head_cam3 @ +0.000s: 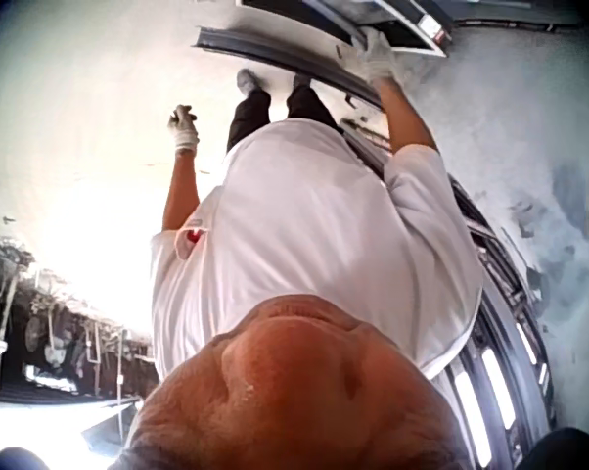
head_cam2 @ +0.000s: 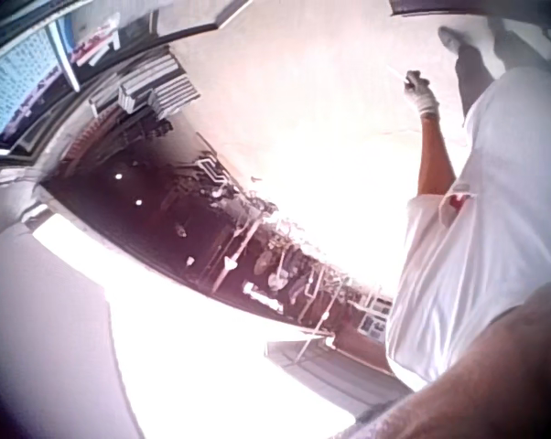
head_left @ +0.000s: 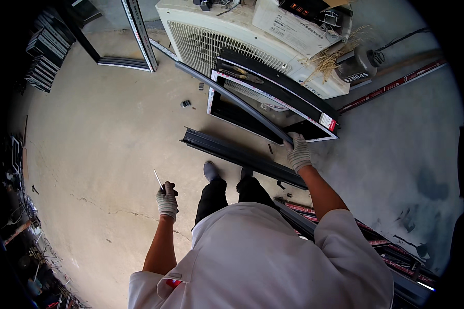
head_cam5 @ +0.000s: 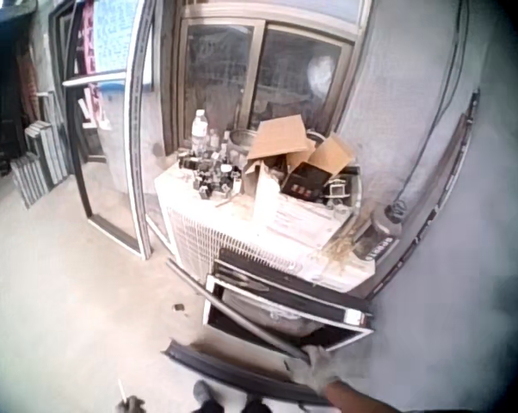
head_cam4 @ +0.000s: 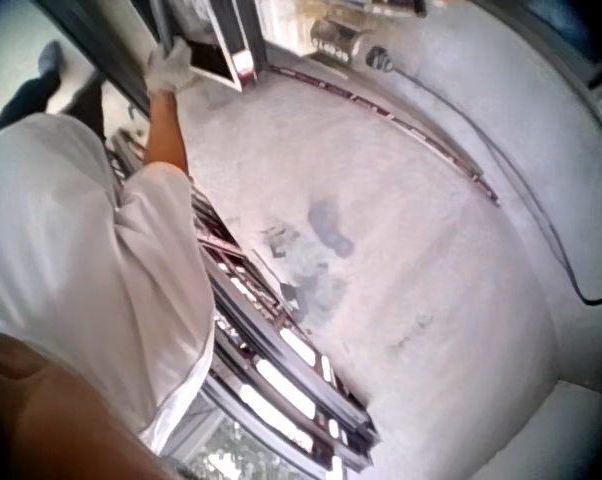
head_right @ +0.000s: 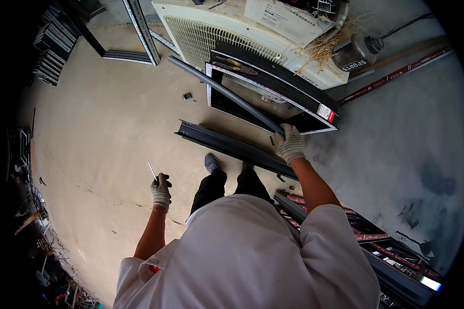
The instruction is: The person moves a large fan, then picks up and carries a window frame, placing it on a stack of frames. They continue to handle and stack additional window frames in a workshop area.
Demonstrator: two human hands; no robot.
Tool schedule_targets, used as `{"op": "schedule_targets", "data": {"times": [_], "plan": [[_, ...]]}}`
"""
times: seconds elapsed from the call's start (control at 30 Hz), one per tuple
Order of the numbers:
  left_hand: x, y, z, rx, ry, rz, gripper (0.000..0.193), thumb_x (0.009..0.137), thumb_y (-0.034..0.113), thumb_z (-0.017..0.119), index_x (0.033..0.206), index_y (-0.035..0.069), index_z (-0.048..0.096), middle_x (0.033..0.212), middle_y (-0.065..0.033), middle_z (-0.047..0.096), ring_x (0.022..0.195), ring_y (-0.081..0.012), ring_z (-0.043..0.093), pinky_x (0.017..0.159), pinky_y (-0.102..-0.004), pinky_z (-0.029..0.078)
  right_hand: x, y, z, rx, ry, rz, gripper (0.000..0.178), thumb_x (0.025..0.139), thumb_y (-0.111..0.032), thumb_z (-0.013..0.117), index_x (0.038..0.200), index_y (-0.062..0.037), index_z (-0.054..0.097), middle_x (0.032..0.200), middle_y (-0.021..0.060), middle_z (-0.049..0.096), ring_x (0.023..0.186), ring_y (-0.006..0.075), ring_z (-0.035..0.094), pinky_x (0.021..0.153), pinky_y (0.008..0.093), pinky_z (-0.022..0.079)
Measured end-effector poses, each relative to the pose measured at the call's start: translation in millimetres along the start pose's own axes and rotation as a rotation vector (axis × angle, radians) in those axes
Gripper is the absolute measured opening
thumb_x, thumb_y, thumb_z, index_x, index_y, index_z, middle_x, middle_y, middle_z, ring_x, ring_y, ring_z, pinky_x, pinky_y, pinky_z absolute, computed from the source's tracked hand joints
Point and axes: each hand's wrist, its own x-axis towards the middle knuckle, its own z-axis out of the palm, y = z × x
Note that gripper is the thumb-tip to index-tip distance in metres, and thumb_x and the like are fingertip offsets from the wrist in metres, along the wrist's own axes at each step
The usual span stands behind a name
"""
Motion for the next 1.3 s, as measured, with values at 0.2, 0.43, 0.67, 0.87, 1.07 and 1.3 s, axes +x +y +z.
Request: {"op": "schedule_targets", "data": {"times": [0.2,0.43,0.67,0.87,1.07,1.3], "plan": [[-18.0,57.1,-2.3,0.025,-0.086,0.054,0.043,0.095,0.049,0.052,0.104,0.009,0.064,0.070,0.0003,0.060,0.039,-0.0083,0.037,0.035,-0.0251,0.030,-47.8,-90.5,-0.4,0.059,-0.325,0.076,0.039,0.086,-0.037,0.063,0.108,-0.0044,0.059,0.101,0.0190,0.064,0.095,0.0361,0.062,0.084,0.0457,0.049],[-16.6,84.2,21.7,-0.495,-0.133,0.096,0.053,0.093,0.051,0.055,0.119,0.004,0.055,0.103,-0.0114,0.069,0.035,-0.0048,0.033,0.038,-0.0216,0.036,-45.0,-145.9,-6.5,0.162,-0.550,-0.235,0.044,0.086,-0.044,0.061,0.104,-0.0036,0.063,0.096,0.0158,0.064,0.090,0.0332,0.063,0.081,0.0428,0.051],[-20.9,93.5,30.1,-0.646,0.030,-0.080,0.039,0.094,0.046,0.057,0.108,0.009,0.057,0.095,-0.0077,0.067,0.037,-0.0047,0.030,0.037,-0.0198,0.028,-4.7,-139.3,2.5,0.337,-0.602,-0.337,0.033,0.087,-0.038,0.062,0.098,-0.0081,0.064,0.091,0.0142,0.063,0.086,0.0331,0.062,0.080,0.0424,0.051],[-17.2,60.3,25.8,-0.755,0.109,-0.088,0.038,0.093,0.046,0.058,0.104,0.010,0.058,0.089,-0.0084,0.066,0.037,-0.0050,0.032,0.036,-0.0199,0.027,120.9,-107.1,42.4,0.202,-0.204,-0.191,0.031,0.086,-0.032,0.062,0.106,-0.0081,0.062,0.105,0.0160,0.061,0.099,0.0338,0.058,0.088,0.0439,0.048],[-23.0,55.8,41.2,-0.696,0.166,-0.118,0.042,0.093,0.048,0.057,0.107,0.008,0.059,0.090,-0.0100,0.068,0.038,-0.0034,0.032,0.039,-0.0191,0.033,237.8,-92.5,75.5,-0.005,0.026,-0.220,0.037,0.083,-0.028,0.066,0.114,-0.0096,0.060,0.111,0.0133,0.059,0.103,0.0326,0.056,0.091,0.0449,0.046],[-23.3,67.3,54.5,-0.636,0.208,-0.173,0.041,0.092,0.046,0.059,0.107,0.009,0.057,0.088,-0.0093,0.068,0.038,-0.0049,0.034,0.039,-0.0202,0.034,271.4,-105.3,92.5,-0.107,-0.104,-0.212,0.026,0.081,-0.027,0.068,0.104,-0.0150,0.066,0.108,0.0090,0.061,0.102,0.0297,0.056,0.088,0.0443,0.047]]}}
